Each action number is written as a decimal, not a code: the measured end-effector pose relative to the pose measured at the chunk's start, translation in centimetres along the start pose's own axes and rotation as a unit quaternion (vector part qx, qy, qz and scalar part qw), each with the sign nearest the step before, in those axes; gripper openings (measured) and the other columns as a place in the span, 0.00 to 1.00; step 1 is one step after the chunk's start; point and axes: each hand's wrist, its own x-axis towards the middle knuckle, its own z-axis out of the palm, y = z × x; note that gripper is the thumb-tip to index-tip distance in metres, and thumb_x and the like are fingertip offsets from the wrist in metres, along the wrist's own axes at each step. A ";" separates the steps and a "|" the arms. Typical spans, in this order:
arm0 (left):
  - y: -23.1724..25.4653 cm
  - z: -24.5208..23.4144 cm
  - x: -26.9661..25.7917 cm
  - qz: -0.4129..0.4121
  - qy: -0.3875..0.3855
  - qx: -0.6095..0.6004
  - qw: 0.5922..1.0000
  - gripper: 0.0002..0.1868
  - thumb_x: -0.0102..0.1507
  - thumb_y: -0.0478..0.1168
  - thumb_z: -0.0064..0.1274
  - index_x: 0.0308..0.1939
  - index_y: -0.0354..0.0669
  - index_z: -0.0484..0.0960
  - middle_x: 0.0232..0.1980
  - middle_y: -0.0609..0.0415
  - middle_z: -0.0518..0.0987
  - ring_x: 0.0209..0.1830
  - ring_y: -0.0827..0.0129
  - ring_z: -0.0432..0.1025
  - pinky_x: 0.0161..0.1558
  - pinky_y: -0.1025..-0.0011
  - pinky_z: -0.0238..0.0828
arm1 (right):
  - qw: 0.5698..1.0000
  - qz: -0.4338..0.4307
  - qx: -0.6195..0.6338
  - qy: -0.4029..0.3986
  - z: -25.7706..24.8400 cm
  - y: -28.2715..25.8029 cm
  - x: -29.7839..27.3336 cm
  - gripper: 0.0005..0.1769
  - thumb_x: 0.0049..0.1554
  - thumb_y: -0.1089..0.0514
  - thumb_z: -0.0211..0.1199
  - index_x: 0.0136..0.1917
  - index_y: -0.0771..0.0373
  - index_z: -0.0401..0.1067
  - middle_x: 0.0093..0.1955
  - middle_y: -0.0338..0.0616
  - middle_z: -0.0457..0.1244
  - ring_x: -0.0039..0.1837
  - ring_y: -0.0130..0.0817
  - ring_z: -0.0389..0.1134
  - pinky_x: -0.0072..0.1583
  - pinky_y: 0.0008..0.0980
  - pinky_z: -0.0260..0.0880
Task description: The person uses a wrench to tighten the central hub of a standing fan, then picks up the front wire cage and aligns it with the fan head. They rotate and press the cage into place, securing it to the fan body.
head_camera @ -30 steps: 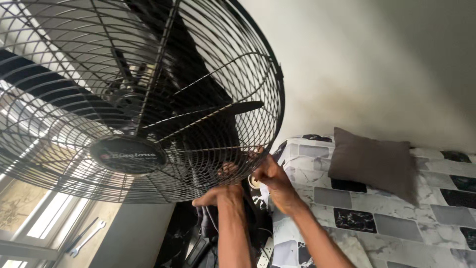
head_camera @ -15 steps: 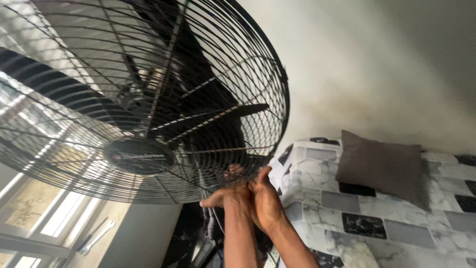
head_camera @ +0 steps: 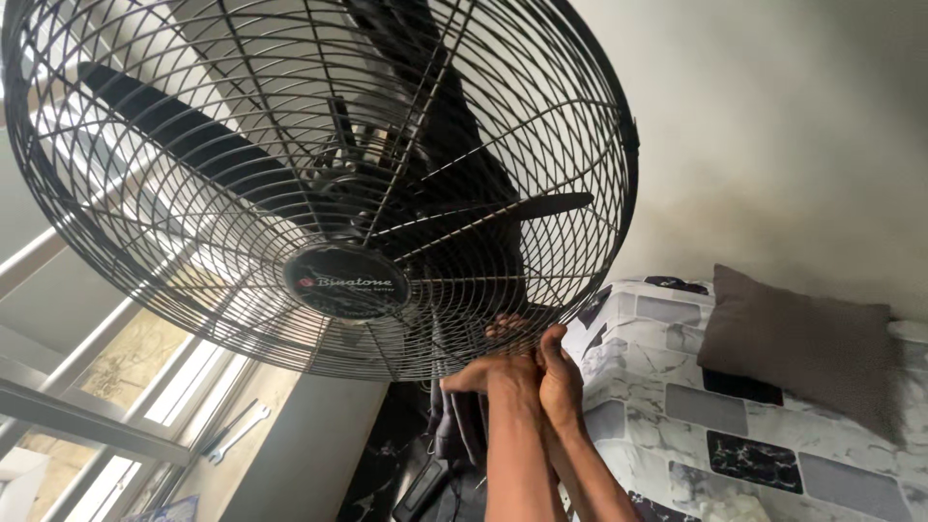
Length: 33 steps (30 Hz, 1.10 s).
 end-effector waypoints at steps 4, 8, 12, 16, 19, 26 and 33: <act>-0.7 0.3 0.0 -0.016 -0.008 0.013 1.000 0.70 0.50 0.92 0.25 0.71 0.31 0.61 0.72 0.39 0.64 0.69 0.47 0.60 0.67 0.48 0.57 | 0.995 0.084 0.044 0.014 1.2 -1.3 -0.7 0.30 0.46 0.32 0.62 0.46 0.61 0.73 0.41 0.33 0.66 0.45 0.25 0.65 0.51 0.25 0.66; -1.6 0.8 0.6 -0.030 -0.016 0.021 0.999 0.70 0.51 0.92 0.25 0.70 0.31 0.62 0.70 0.38 0.65 0.66 0.47 0.61 0.65 0.48 0.59 | 0.991 0.088 0.099 0.003 3.7 -4.2 -2.1 0.28 0.59 0.36 0.62 0.56 0.61 0.68 0.43 0.33 0.63 0.47 0.28 0.65 0.53 0.33 0.66; -2.5 1.0 1.6 -0.035 -0.018 0.030 0.999 0.69 0.51 0.92 0.24 0.68 0.31 0.63 0.68 0.38 0.66 0.64 0.46 0.61 0.63 0.48 0.60 | 0.960 0.213 0.148 0.104 6.8 -8.9 -3.6 0.26 0.56 0.38 0.51 0.57 0.58 0.69 0.45 0.39 0.67 0.48 0.33 0.69 0.56 0.36 0.70; -3.3 0.0 2.2 -0.044 -0.027 0.043 0.998 0.69 0.51 0.92 0.23 0.66 0.30 0.64 0.66 0.37 0.67 0.61 0.46 0.62 0.61 0.48 0.62 | 0.966 0.217 0.132 0.046 5.1 -7.8 0.5 0.23 0.57 0.45 0.47 0.54 0.62 0.70 0.46 0.46 0.68 0.50 0.39 0.70 0.57 0.40 0.71; -3.0 0.1 2.4 -0.036 -0.031 0.045 0.998 0.68 0.51 0.92 0.23 0.65 0.30 0.64 0.65 0.36 0.68 0.59 0.45 0.63 0.59 0.47 0.63 | 0.967 0.224 0.120 0.022 3.1 -5.6 3.4 0.21 0.58 0.50 0.44 0.52 0.65 0.72 0.48 0.51 0.69 0.51 0.43 0.71 0.58 0.43 0.72; 0.0 -0.2 3.2 0.001 -0.020 0.021 1.000 0.68 0.52 0.93 0.22 0.62 0.30 0.66 0.61 0.35 0.70 0.55 0.45 0.65 0.56 0.47 0.65 | 0.976 0.151 0.154 -0.037 -1.6 0.5 6.9 0.20 0.63 0.57 0.41 0.51 0.68 0.73 0.51 0.56 0.70 0.53 0.49 0.72 0.60 0.49 0.73; -0.4 -0.1 2.1 -0.027 -0.026 0.029 0.999 0.68 0.52 0.93 0.20 0.59 0.29 0.67 0.58 0.33 0.72 0.51 0.44 0.66 0.52 0.47 0.68 | 0.989 0.079 0.011 0.122 -4.5 2.8 9.2 0.16 0.69 0.57 0.48 0.59 0.69 0.71 0.59 0.54 0.67 0.56 0.45 0.70 0.64 0.53 0.70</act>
